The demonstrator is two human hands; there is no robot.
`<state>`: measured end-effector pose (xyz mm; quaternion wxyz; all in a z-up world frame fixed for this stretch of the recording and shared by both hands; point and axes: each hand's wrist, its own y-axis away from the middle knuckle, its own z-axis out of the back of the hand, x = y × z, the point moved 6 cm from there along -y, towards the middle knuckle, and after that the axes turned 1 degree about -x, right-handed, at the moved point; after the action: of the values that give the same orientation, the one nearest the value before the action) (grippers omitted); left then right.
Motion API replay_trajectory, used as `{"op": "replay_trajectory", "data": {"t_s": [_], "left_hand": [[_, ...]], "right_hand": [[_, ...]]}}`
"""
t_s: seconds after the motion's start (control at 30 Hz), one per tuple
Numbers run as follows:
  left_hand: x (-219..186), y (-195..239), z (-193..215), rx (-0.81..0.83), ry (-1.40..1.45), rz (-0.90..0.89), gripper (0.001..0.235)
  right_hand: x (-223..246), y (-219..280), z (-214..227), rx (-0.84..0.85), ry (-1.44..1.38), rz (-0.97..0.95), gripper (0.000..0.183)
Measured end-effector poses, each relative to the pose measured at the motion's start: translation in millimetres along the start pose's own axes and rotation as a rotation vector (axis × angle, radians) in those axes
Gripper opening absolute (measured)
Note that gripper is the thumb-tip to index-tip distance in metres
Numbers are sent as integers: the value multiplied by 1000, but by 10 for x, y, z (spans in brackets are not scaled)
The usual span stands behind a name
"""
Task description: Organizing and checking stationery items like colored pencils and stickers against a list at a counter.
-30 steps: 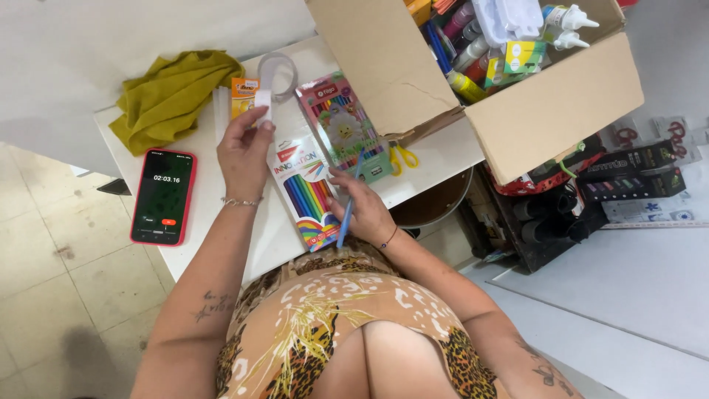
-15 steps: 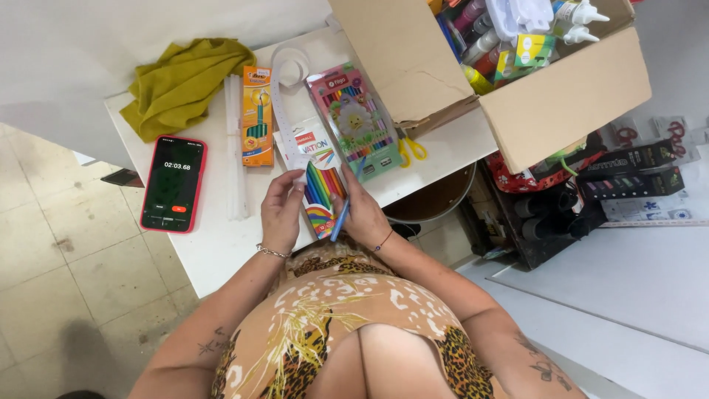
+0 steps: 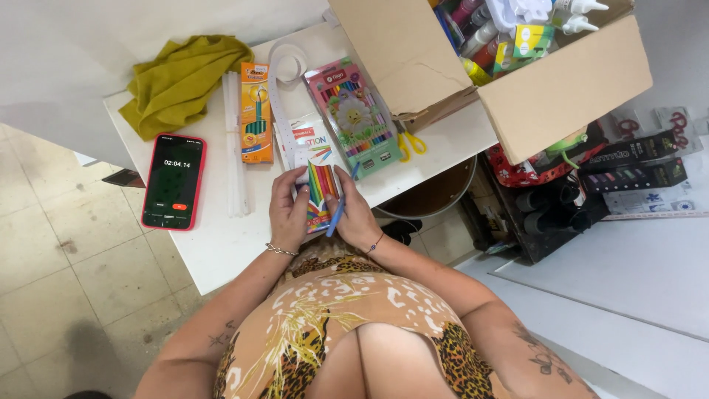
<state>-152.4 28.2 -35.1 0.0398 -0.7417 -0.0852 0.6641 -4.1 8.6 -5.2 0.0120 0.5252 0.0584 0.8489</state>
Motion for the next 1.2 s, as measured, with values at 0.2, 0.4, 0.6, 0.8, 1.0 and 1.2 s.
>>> {"op": "replay_trajectory", "data": {"t_s": [0.2,0.4,0.6,0.8,1.0,1.2], "left_hand": [[17,-57,-66,11,-58,-48,36],[45,-170,-179,-5,-72,-17,38],[53,-255,-315,-25,-77,27,40],[192,-351,-435,-21,-90,7,40],[281,-442,-521,-30,-97,-26,41],[139,-466,-342,17,-4,23,40]], "right_hand": [[91,-54,37,-55,-51,27,62],[96,-128,99,-88,-24,90,55],[-119,-218,118,-106,229,209,47],[-201,-282,228,-216,370,289,43],[-505,-415,189,-355,687,491,38],[-51,-329,296,-405,578,608,30]]}}
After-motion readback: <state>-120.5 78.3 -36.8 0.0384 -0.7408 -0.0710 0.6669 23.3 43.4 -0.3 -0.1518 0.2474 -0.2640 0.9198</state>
